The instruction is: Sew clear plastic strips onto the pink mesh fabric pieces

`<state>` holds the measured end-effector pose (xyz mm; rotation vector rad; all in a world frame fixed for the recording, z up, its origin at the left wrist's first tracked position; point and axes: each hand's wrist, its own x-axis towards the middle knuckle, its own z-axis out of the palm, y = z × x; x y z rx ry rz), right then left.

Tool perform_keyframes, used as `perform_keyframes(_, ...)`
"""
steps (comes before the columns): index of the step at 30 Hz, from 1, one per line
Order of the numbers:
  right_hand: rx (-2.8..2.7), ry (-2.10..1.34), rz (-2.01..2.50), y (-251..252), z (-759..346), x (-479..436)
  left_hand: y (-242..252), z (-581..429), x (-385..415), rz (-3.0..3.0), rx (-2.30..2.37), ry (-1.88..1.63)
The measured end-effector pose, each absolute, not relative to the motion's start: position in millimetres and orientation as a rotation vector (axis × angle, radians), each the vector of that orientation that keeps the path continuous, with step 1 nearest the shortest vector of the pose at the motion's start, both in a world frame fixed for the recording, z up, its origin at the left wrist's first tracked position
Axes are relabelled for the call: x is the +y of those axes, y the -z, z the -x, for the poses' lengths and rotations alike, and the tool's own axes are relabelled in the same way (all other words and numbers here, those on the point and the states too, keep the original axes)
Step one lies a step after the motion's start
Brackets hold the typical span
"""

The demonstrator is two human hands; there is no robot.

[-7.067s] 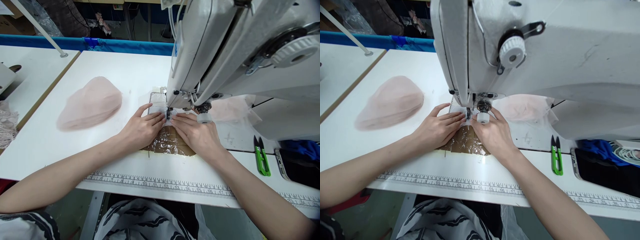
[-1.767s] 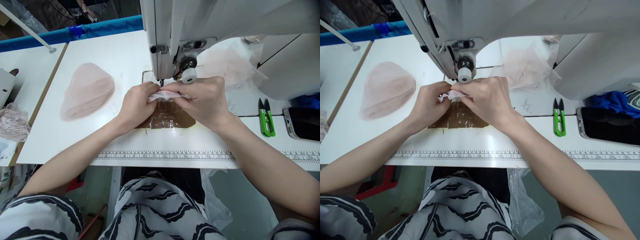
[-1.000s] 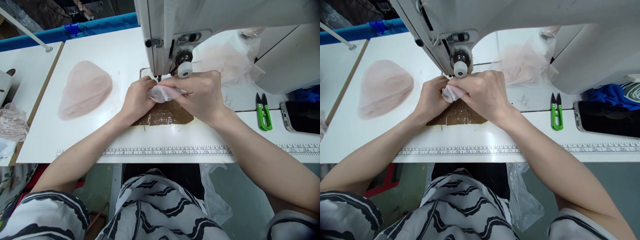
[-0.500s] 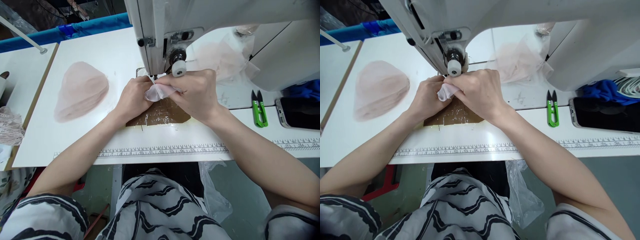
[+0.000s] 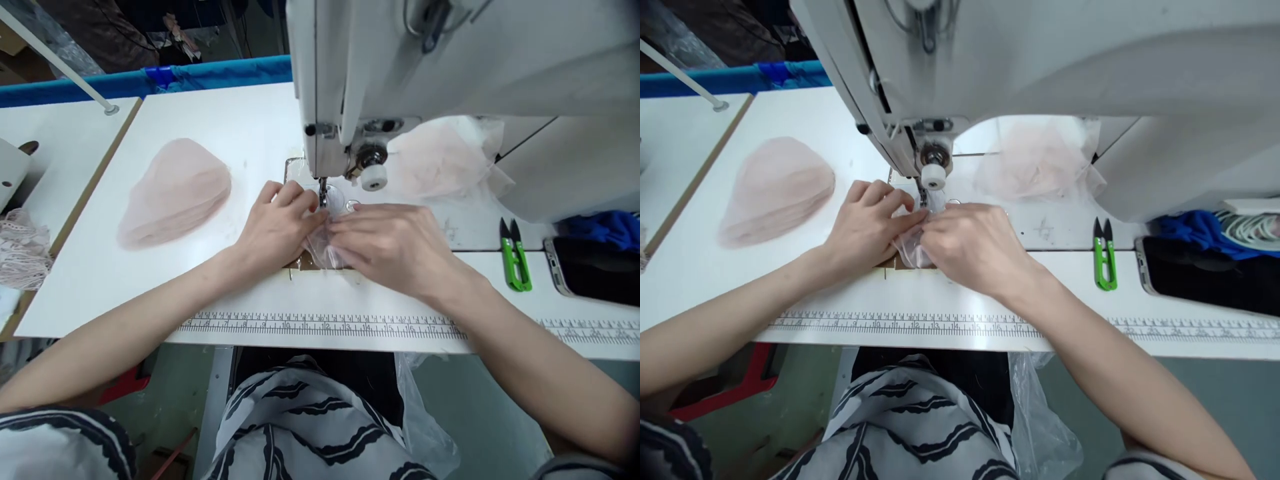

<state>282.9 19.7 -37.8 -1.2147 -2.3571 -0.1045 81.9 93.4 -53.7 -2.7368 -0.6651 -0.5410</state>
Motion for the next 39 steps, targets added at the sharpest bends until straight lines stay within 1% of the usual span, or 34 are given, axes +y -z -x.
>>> perform_keyframes(3,-2.5,0.223,1.096,38.9,-282.2,14.3,56.3,-77.9,87.6,2.653,-0.548,0.552)
perform_keyframes(8,-2.514,0.253,1.075,41.0,-280.6,13.9,58.0,-73.9,85.4,2.649,-0.522,0.642)
perform_keyframes(17,-2.488,0.185,1.148,37.6,-279.4,12.7,56.7,-69.3,87.5,2.681,-0.499,0.551)
perform_keyframes(29,-2.465,0.214,1.15,39.6,-279.1,14.0,60.6,-68.6,88.1,2.728,-0.53,0.586)
perform_keyframes(39,-2.447,0.243,1.134,41.2,-278.9,15.6,61.1,-68.6,90.7,2.727,-0.55,0.546)
